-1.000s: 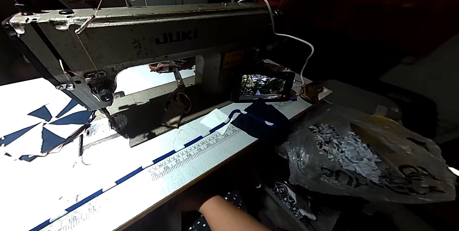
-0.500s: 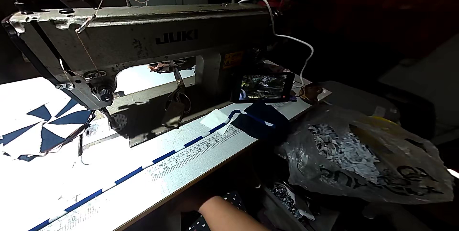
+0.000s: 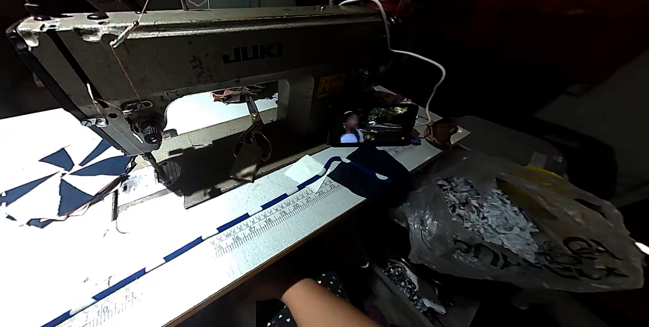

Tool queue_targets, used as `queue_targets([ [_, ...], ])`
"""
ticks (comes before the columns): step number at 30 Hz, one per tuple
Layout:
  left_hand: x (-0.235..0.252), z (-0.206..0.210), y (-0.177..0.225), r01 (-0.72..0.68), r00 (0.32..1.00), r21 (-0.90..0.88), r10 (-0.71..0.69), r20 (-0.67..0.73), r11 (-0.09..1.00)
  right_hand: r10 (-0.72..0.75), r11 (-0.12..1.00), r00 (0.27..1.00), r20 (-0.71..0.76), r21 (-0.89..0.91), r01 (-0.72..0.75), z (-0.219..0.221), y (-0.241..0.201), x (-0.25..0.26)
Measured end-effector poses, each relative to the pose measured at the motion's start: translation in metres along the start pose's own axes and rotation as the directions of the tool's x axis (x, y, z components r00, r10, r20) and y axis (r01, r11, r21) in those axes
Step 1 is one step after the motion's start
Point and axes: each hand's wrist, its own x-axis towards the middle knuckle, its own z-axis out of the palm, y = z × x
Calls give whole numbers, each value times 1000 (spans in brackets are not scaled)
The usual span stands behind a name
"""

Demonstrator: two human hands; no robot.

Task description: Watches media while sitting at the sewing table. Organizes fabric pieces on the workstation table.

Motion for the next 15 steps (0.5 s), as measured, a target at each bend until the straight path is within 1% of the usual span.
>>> queue_targets([
  [2,5,0,-10,-37,999,14,37,-5,999,-2,1000,1000,-8,-5,2,1,1,1],
  [6,4,1,-6,-7,1000,-4,7,-10,1000,0,1000,1000,-12,2,0,1,3,3],
  [8,6,3,-11,5,999,-24,-5,-32,1000,6,1000,1000,-2,2,-6,0,1,1],
  [9,8,4,-17,-11,999,-23,10,-38,1000,10,1000,1000,2,4,-10,0,1,0],
  [12,10,4,-21,-16,1000,-52,15,-15,999,11,1000,1000,-2,19,-11,0,1,-1],
  [15,6,3,-15,-15,1000,-46,16,6,999,-14,999,1000,-9,29,14,3,6,2],
])
